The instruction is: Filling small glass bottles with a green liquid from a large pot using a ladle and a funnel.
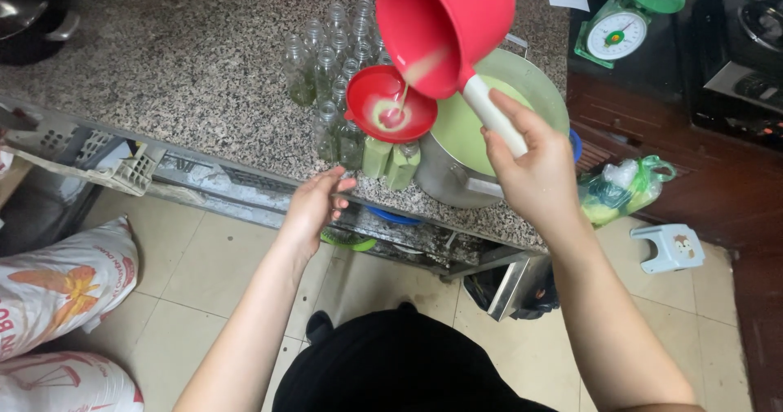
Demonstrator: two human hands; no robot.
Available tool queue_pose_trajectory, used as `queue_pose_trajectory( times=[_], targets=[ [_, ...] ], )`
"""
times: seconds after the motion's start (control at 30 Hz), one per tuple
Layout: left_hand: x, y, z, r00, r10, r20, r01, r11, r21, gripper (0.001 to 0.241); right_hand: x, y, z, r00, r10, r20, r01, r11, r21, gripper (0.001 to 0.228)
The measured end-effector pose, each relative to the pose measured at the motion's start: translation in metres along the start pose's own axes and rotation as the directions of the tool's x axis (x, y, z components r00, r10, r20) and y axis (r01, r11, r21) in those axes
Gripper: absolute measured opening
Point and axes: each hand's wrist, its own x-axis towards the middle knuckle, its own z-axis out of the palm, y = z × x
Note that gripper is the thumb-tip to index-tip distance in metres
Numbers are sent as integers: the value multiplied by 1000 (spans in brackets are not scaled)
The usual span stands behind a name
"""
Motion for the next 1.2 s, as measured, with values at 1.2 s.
queue_pose_trajectory(
  times=[1.2],
  targets=[
    [-4, -19, 14, 999, -44, -21, 44, 999, 15, 39, 7, 75, -44, 893, 448, 43, -433, 828, 356, 38]
  ],
)
